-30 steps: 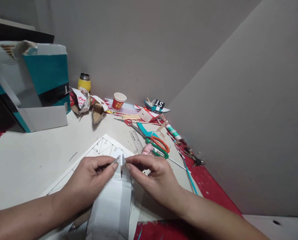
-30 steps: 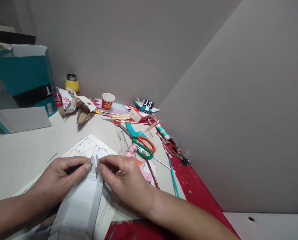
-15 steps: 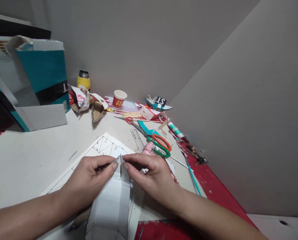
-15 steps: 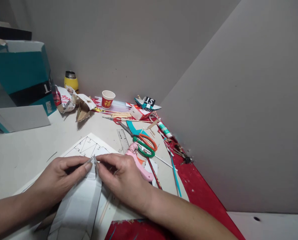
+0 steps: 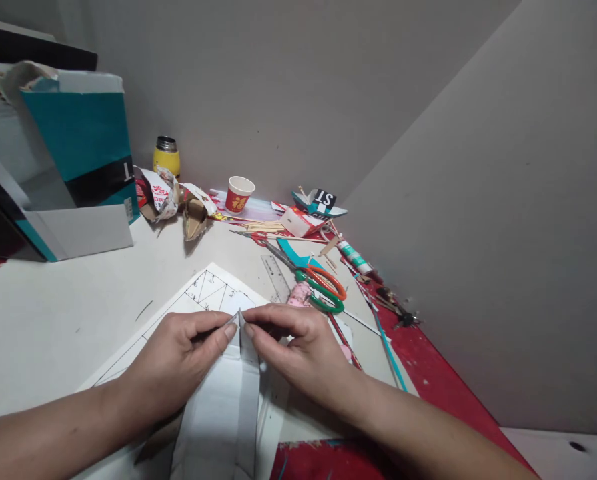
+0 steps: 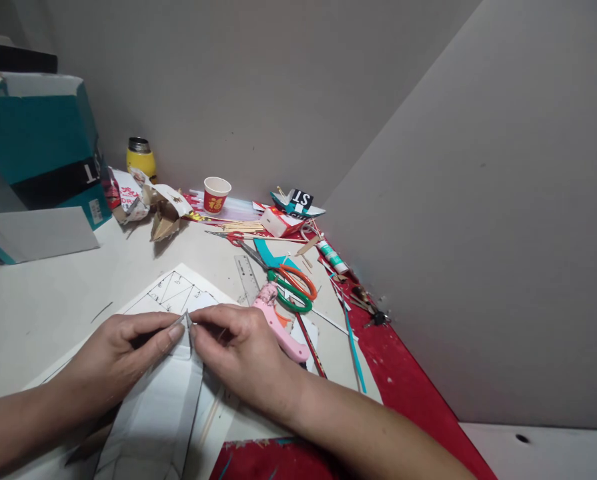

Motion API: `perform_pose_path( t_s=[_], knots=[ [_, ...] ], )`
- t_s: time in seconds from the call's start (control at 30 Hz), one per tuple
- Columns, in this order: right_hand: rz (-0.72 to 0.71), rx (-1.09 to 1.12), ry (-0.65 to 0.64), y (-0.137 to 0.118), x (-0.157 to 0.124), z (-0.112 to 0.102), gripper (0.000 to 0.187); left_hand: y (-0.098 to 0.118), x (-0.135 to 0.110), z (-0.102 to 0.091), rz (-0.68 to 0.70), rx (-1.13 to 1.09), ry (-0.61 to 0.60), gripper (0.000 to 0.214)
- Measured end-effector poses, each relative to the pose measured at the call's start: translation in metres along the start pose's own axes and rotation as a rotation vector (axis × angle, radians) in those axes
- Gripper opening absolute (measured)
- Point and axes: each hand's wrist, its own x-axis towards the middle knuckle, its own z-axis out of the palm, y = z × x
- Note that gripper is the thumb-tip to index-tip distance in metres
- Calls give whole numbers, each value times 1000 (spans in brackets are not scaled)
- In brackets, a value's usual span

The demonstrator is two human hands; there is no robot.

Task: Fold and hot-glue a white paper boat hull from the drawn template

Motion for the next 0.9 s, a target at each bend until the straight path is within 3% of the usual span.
perform_pose_path(
  t_s=[0.9],
  knots=[
    [44,140,-18,3,1,2,21,1,-1,1,8,76,-4,31]
  ],
)
